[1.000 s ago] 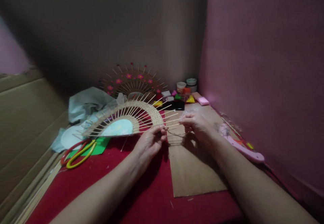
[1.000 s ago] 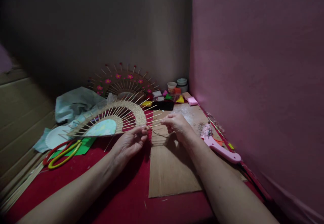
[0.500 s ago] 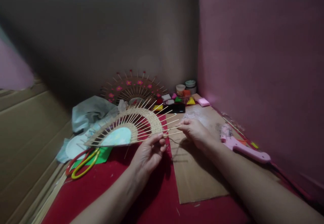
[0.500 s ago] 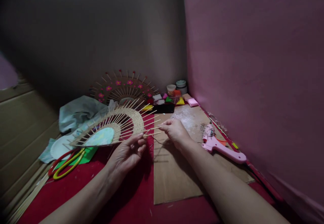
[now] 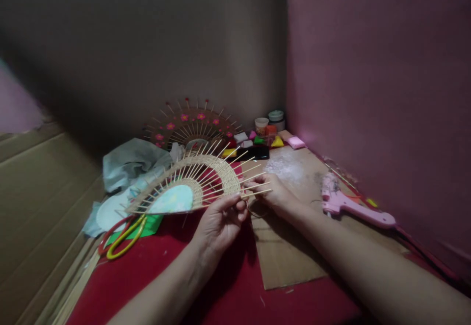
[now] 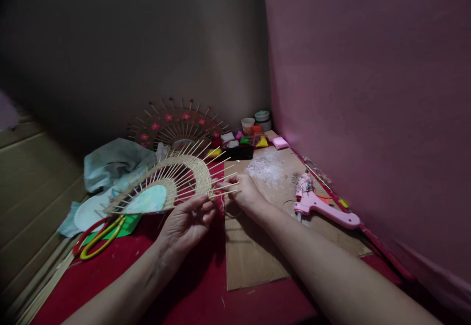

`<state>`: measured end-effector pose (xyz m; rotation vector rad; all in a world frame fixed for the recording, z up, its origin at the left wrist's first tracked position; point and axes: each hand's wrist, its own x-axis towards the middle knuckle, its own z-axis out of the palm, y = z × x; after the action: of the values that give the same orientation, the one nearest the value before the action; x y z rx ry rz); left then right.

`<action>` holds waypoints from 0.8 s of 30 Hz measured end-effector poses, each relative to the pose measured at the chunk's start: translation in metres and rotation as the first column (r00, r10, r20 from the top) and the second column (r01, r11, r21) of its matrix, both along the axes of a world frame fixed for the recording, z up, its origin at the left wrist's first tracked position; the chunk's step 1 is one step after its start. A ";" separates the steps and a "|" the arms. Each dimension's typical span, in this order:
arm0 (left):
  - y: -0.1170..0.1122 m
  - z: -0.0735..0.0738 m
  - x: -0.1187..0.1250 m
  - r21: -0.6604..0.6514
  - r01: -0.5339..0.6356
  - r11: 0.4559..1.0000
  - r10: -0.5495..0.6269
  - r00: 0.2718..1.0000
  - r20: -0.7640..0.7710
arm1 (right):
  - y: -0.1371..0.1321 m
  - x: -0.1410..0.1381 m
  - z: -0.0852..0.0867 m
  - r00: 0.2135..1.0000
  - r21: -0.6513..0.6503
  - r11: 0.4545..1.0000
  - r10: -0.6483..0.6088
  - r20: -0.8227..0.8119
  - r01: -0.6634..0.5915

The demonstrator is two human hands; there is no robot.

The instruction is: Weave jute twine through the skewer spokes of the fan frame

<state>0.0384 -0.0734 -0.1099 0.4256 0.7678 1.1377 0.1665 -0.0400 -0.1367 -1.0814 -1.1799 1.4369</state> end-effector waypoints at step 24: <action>-0.013 -0.021 -0.005 -0.057 -0.042 0.997 0.042 0.999 -0.006 | 0.018 0.026 -0.007 0.937 0.163 0.976 -0.190 0.295 0.147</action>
<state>0.0339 -0.0868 -0.1305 0.3659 0.8150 1.1516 0.1922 -0.0216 -0.1439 -1.3081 -1.3483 1.0618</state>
